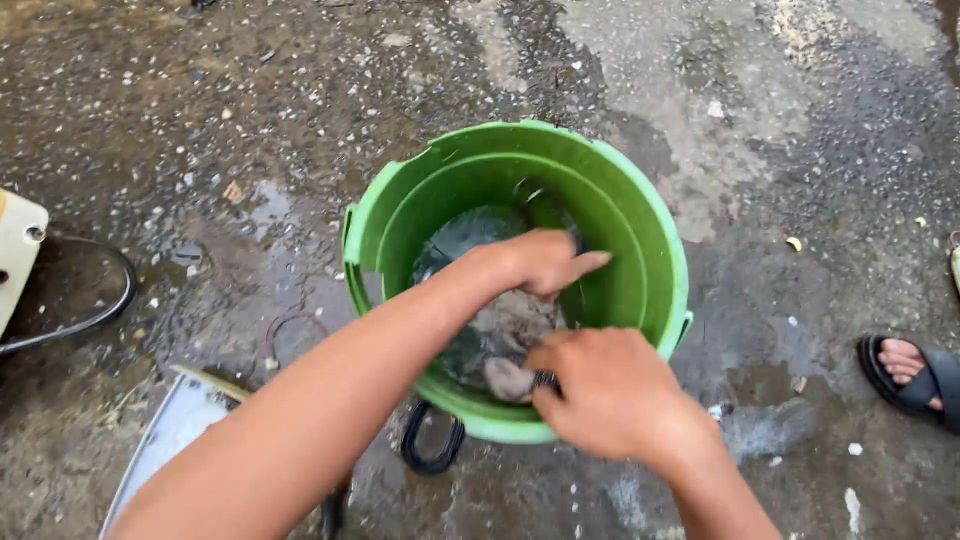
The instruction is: Cleaning the internal components of a water heater, including the heating element and gasket, using water and a scrubbing pad.
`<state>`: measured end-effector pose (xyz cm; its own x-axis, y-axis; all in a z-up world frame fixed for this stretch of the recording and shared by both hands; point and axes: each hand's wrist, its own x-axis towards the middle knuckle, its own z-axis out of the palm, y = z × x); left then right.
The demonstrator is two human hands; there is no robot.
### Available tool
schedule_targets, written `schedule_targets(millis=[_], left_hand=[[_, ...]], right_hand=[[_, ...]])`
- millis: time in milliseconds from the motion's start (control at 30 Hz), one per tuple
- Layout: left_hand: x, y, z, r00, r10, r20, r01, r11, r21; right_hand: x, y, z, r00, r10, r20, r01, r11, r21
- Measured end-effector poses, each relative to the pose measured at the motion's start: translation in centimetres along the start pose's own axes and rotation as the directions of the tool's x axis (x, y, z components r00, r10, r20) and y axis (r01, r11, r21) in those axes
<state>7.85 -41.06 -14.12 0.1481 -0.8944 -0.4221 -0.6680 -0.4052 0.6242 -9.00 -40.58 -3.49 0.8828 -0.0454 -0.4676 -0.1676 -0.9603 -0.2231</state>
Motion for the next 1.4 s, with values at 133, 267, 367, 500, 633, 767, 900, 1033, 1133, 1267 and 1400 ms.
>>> schedule_targets(millis=[133, 267, 367, 500, 633, 767, 900, 1033, 1133, 1267, 1400], left_hand=[[8.0, -8.0, 8.8, 0.974, -0.22, 0.055, 0.216, 0.974, 0.066], [9.3, -11.2, 12.3, 0.93, -0.311, 0.197, 0.247, 0.925, 0.29], [9.9, -11.7, 13.6, 0.874, -0.386, 0.295, 0.216, 0.853, 0.474], [2.9, -6.9, 6.4, 0.851, -0.346, 0.395, 0.145, 0.878, 0.456], [0.2, -3.2, 2.9, 0.885, -0.366, 0.288, 0.205, 0.861, 0.466], [-3.5, -2.3, 0.2, 0.909, -0.306, 0.284, 0.239, 0.939, 0.248], [-7.7, -5.6, -1.2, 0.999, 0.043, -0.013, -0.043, 0.999, -0.011], [-13.6, -5.3, -1.6, 0.962, 0.173, -0.209, -0.178, 0.984, -0.003], [-17.0, -4.0, -2.0, 0.874, 0.289, -0.389, -0.278, 0.957, 0.086], [-20.8, -0.6, -4.9, 0.658, 0.376, -0.653, -0.343, 0.921, 0.185], [-24.1, 0.7, -6.9, 0.467, 0.422, -0.777, -0.516, 0.844, 0.148]], right_hand=[[0.2, 0.2, -0.4, 0.993, 0.028, 0.116, -0.032, 0.999, 0.034], [0.9, 0.6, 0.3, 0.994, -0.011, 0.11, 0.004, 0.998, 0.066], [0.9, 1.1, 0.5, 0.988, -0.004, 0.153, -0.005, 0.998, 0.056], [1.3, 1.1, 0.8, 0.968, -0.053, 0.246, 0.052, 0.999, 0.013], [1.0, 0.8, 0.3, 0.98, -0.037, 0.196, 0.029, 0.999, 0.042], [0.2, -0.1, 0.0, 0.994, -0.016, 0.105, 0.012, 0.999, 0.041], [0.0, -0.9, -0.9, 0.992, 0.059, 0.11, -0.062, 0.998, 0.032], [0.0, -1.6, -1.1, 0.995, 0.074, 0.067, -0.077, 0.996, 0.039], [-0.3, -2.9, -1.8, 0.978, 0.181, 0.108, -0.182, 0.983, 0.0], [-0.6, -3.7, -2.0, 0.967, 0.246, 0.065, -0.247, 0.969, 0.017], [-0.3, -3.1, -1.4, 0.962, 0.263, 0.073, -0.264, 0.964, 0.003]])
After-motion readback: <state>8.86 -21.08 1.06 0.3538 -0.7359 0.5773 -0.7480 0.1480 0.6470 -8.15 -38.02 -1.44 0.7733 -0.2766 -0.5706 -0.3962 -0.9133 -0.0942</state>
